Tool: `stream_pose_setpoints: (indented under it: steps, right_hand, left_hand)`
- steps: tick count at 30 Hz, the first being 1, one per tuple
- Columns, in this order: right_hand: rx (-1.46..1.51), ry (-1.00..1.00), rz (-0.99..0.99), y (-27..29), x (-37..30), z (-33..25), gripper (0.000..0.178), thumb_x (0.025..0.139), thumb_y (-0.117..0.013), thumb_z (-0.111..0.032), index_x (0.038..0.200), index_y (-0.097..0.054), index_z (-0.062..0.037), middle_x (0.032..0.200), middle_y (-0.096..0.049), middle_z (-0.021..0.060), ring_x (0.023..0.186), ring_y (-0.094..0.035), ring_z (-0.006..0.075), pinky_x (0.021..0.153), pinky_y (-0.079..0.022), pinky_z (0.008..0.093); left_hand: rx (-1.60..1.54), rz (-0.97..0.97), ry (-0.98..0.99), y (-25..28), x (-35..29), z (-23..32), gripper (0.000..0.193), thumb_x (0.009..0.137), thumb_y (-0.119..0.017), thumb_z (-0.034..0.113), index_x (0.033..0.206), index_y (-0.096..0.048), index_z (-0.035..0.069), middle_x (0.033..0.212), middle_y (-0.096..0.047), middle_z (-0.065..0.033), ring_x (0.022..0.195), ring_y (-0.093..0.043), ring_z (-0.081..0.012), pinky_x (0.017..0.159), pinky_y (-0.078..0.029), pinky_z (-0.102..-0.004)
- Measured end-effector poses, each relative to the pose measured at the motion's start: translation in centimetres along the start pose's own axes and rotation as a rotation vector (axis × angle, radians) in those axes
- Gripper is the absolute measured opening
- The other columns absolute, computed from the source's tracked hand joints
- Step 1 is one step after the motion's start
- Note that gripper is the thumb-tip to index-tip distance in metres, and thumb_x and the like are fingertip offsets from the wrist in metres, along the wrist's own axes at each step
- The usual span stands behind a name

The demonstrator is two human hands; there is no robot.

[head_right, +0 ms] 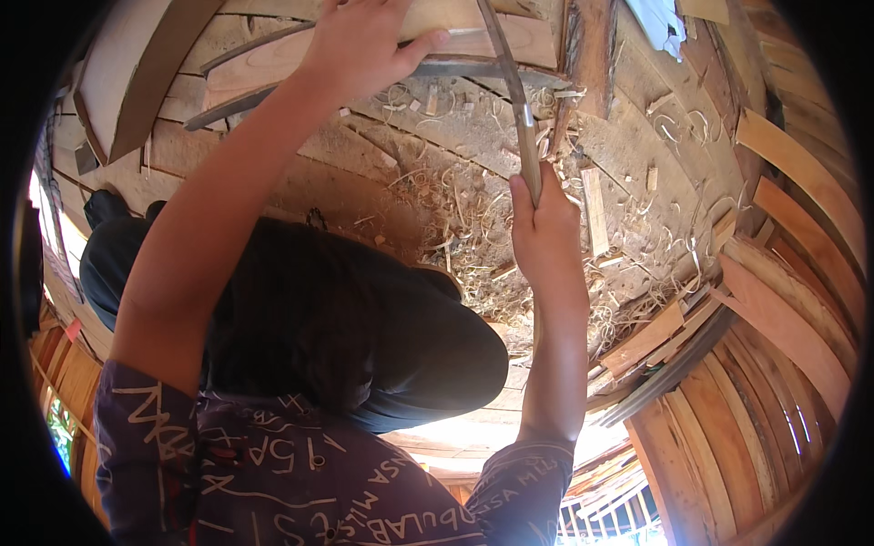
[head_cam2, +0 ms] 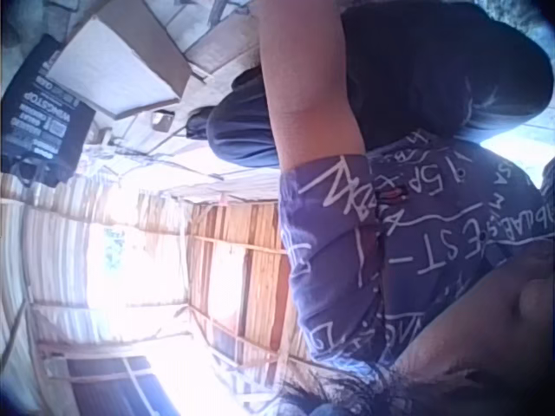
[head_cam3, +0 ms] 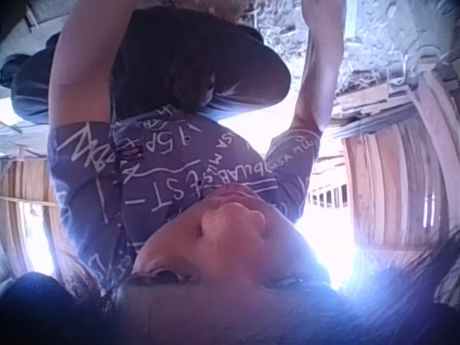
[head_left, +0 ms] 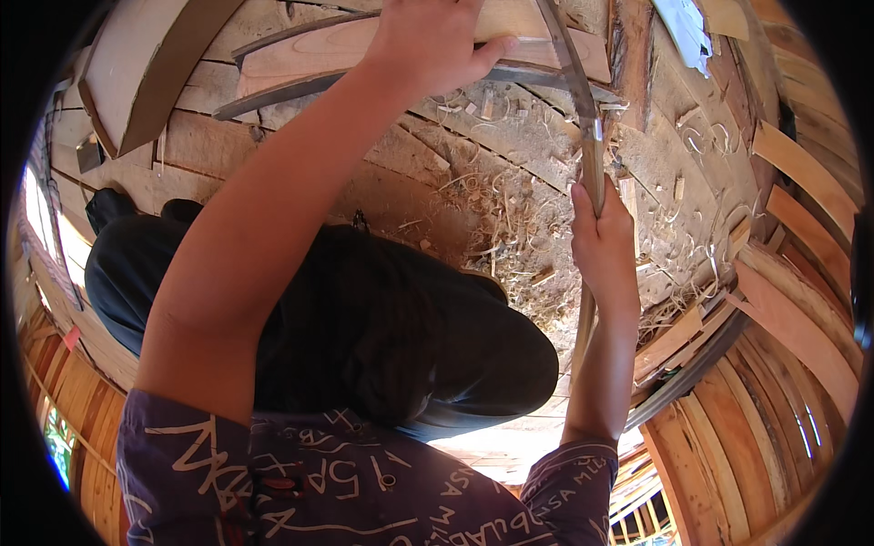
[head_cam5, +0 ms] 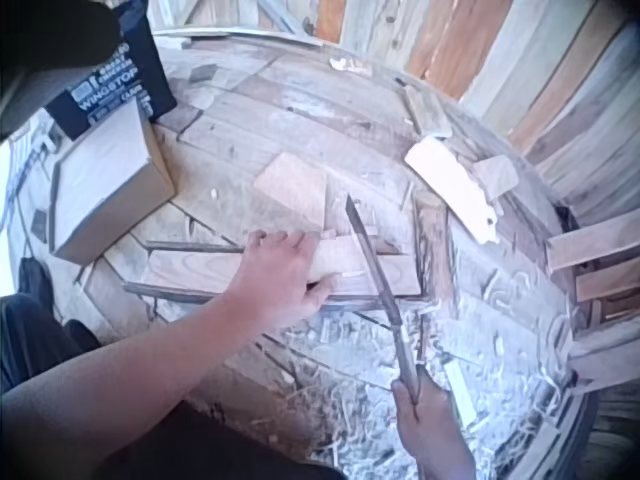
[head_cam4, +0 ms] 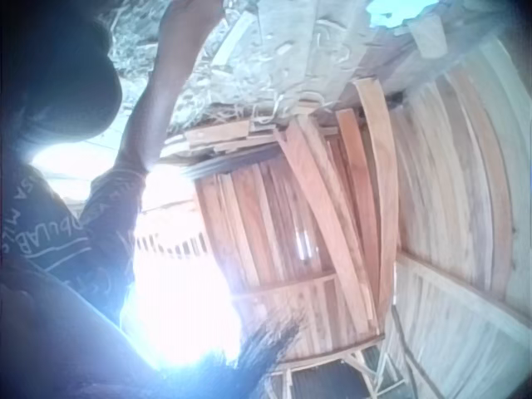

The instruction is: The person saws a small piece of wood by hand while sitting on the floor, using a saw to cut into the material.

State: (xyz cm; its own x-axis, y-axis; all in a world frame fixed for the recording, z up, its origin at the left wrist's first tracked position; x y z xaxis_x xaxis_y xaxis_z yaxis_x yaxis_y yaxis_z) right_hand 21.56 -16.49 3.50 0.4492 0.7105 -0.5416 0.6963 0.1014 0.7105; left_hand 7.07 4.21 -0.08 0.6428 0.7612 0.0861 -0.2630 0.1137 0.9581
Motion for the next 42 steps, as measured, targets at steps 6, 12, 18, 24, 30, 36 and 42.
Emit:
stream_pose_setpoints:
  steps: [6, 12, 18, 24, 30, 36, 42]
  right_hand:
    - [0.009, -0.036, -0.029, 1.5, -5.1, 1.8, 0.023, 0.101, -0.052, -0.023, 0.108, -0.056, -0.0009, 0.066, -0.061, 0.0201, 0.061, -0.065, 0.0376, 0.055, -0.046, 0.0455]
    - [0.021, 0.121, 0.037, 0.6, 1.0, -2.2, 0.024, 0.1, -0.052, -0.023, 0.106, -0.056, -0.0001, 0.077, -0.063, 0.0257, 0.075, -0.065, 0.0441, 0.064, -0.048, 0.049]
    - [0.0, 0.144, 0.066, -0.7, 4.8, -3.7, 0.028, 0.1, -0.051, -0.025, 0.111, -0.057, -0.0002, 0.086, -0.064, 0.0287, 0.083, -0.064, 0.0479, 0.07, -0.048, 0.052]
    - [-0.021, 0.122, 0.061, -1.0, 3.6, -3.0, 0.029, 0.1, -0.051, -0.026, 0.115, -0.055, -0.0011, 0.085, -0.064, 0.0283, 0.084, -0.065, 0.0471, 0.07, -0.049, 0.0515]
    - [-0.023, 0.141, 0.122, -1.4, 3.6, -3.1, 0.029, 0.1, -0.051, -0.025, 0.113, -0.055, -0.0001, 0.082, -0.064, 0.0287, 0.08, -0.065, 0.0461, 0.067, -0.049, 0.051]
    - [-0.034, 0.079, 0.091, -1.5, 3.4, -3.6, 0.029, 0.1, -0.051, -0.025, 0.114, -0.056, 0.0001, 0.081, -0.064, 0.0285, 0.078, -0.065, 0.0454, 0.066, -0.049, 0.0506]
    - [0.0, 0.143, 0.171, -2.1, 3.8, -1.6, 0.025, 0.101, -0.051, -0.024, 0.107, -0.057, -0.0004, 0.064, -0.053, 0.0093, 0.057, -0.053, 0.0199, 0.057, -0.044, 0.0378]
  left_hand:
    - [-0.043, 0.037, 0.005, -0.3, 0.6, -0.1, 0.056, 0.086, -0.061, 0.046, 0.119, -0.058, 0.0, 0.106, -0.065, -0.0175, 0.104, -0.062, -0.0331, 0.095, -0.041, -0.0526]
    - [-0.038, 0.06, -0.061, 1.0, 0.4, 0.0, 0.057, 0.085, -0.063, 0.045, 0.121, -0.057, 0.0, 0.106, -0.065, -0.0181, 0.102, -0.062, -0.0339, 0.094, -0.041, -0.0523]
    - [-0.024, 0.11, -0.036, -0.1, -0.1, -0.8, 0.058, 0.081, -0.066, 0.044, 0.12, -0.058, 0.001, 0.102, -0.066, -0.0163, 0.097, -0.063, -0.0336, 0.09, -0.042, -0.052]
    - [-0.068, 0.162, -0.088, 0.6, -0.5, 0.2, 0.06, 0.081, -0.066, 0.045, 0.12, -0.059, 0.001, 0.1, -0.067, -0.0158, 0.096, -0.064, -0.0321, 0.09, -0.043, -0.0524]
    - [-0.054, 0.149, -0.062, 0.5, -0.3, -0.1, 0.056, 0.081, -0.065, 0.046, 0.115, -0.06, 0.001, 0.097, -0.067, -0.0159, 0.095, -0.064, -0.0319, 0.089, -0.042, -0.0536]
    - [-0.063, 0.144, -0.039, 0.4, -0.4, -0.4, 0.056, 0.082, -0.064, 0.048, 0.114, -0.061, 0.002, 0.098, -0.067, -0.0162, 0.095, -0.064, -0.0325, 0.092, -0.04, -0.0553]
    - [-0.025, 0.101, -0.029, -0.1, 0.1, 0.1, 0.059, 0.083, -0.063, 0.05, 0.117, -0.06, 0.001, 0.1, -0.068, -0.0163, 0.097, -0.064, -0.0318, 0.093, -0.041, -0.0534]
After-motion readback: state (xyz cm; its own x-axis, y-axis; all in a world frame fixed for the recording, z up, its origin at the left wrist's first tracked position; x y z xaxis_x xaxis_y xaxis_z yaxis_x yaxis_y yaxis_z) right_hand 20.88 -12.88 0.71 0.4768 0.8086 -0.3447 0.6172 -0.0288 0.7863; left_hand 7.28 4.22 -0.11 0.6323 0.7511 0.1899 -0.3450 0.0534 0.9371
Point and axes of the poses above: each hand's wrist, its own x-axis towards the middle knuckle, its own y-axis out of the back of the hand, z = x × y, the point moved 6 cm from there along x, towards the middle knuckle
